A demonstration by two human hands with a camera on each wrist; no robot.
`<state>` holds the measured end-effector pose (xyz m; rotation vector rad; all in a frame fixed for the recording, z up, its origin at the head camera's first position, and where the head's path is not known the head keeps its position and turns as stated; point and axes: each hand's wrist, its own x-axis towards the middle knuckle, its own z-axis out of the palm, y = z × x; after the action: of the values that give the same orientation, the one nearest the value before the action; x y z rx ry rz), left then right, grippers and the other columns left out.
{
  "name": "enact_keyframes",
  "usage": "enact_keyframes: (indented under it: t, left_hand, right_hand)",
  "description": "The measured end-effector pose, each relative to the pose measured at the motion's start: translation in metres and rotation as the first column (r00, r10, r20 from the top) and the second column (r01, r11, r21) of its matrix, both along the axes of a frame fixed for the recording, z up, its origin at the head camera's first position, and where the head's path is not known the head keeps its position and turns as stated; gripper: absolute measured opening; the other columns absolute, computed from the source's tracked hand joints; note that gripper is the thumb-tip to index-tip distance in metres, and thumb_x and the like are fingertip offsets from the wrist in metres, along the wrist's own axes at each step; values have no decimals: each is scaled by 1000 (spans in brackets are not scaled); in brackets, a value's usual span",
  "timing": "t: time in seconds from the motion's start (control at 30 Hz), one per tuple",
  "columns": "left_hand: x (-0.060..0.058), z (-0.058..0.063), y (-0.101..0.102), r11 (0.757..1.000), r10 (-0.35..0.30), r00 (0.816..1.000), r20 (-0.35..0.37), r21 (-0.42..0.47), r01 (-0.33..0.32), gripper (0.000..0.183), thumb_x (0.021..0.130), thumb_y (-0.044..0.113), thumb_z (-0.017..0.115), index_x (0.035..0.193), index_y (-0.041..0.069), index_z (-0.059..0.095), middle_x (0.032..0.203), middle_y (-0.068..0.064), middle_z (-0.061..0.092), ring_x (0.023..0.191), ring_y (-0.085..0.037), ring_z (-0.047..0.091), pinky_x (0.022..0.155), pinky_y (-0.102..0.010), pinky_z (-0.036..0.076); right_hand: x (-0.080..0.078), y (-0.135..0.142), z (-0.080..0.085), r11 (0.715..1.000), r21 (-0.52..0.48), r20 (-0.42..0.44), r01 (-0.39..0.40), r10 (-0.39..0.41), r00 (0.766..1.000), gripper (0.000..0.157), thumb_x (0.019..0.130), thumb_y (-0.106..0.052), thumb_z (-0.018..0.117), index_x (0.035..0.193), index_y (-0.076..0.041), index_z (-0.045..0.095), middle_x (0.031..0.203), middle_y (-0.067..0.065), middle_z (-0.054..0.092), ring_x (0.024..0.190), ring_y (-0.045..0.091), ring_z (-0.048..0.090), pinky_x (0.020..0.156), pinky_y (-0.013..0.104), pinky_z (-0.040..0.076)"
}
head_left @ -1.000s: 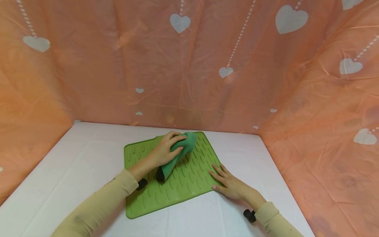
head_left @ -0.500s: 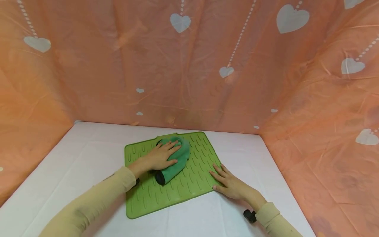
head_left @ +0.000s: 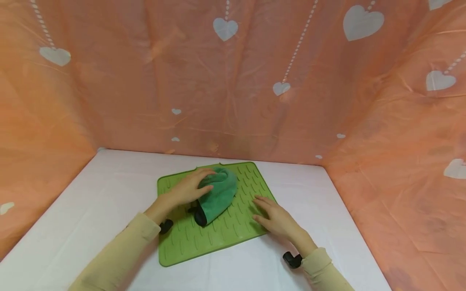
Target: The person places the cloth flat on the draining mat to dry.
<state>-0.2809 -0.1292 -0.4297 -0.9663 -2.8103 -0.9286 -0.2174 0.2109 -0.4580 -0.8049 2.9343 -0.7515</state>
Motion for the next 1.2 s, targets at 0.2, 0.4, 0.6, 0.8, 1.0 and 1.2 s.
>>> enact_keyframes:
  t: [0.2, 0.4, 0.6, 0.8, 1.0, 1.2]
  left_hand:
    - [17, 5, -18, 987, 34, 998, 47, 155, -41, 28, 103, 13, 67, 129, 3, 67, 122, -11, 68, 101, -25, 66, 83, -42, 56]
    - [32, -2, -19, 996, -22, 998, 62, 86, 16, 15, 97, 14, 76, 111, 14, 76, 105, 5, 69, 93, -14, 64, 78, -33, 56]
    - [37, -13, -10, 994, -108, 985, 136, 24, 106, 14, 91, 18, 83, 104, 17, 78, 102, 7, 65, 93, -15, 64, 80, -30, 55]
    - [41, -14, -2, 995, -80, 986, 147, -53, 88, 27, 79, 23, 93, 102, 19, 79, 101, 8, 64, 92, -14, 62, 79, -33, 54]
    - [46, -16, 2, 993, -36, 994, 102, -107, 47, 35, 78, 25, 94, 108, 17, 77, 103, 7, 65, 90, -13, 63, 79, -34, 55]
    - [47, -14, -8, 999, -15, 990, 141, 47, 8, 22, 94, 11, 78, 114, 6, 73, 106, -1, 68, 91, -14, 65, 77, -31, 55]
  right_hand:
    - [-4, -45, 3, 996, -83, -58, -18, 14, 998, 48, 98, -24, 75, 141, -8, 63, 148, 15, 56, 137, 38, 54, 109, 56, 46]
    - [-15, -75, 5, 993, -96, -28, -75, 72, 997, 46, 95, -20, 79, 137, -10, 66, 145, 11, 58, 133, 34, 57, 107, 52, 49]
    - [-28, -89, -1, 992, -52, -63, -111, 108, 992, 36, 91, -13, 81, 126, -9, 72, 133, 10, 63, 125, 31, 61, 105, 48, 51]
    - [-36, -98, -7, 995, -51, -135, -86, 78, 988, 17, 92, -10, 81, 108, -11, 77, 118, 7, 67, 110, 29, 66, 95, 46, 55]
    - [-35, -103, -8, 996, -92, -133, -19, 7, 991, 8, 96, -10, 76, 103, -8, 76, 110, 7, 68, 103, 28, 67, 88, 45, 56]
    - [-32, -111, -7, 959, -285, -114, 0, -34, 993, 12, 99, -11, 72, 111, -10, 73, 116, 7, 67, 105, 26, 66, 89, 44, 56]
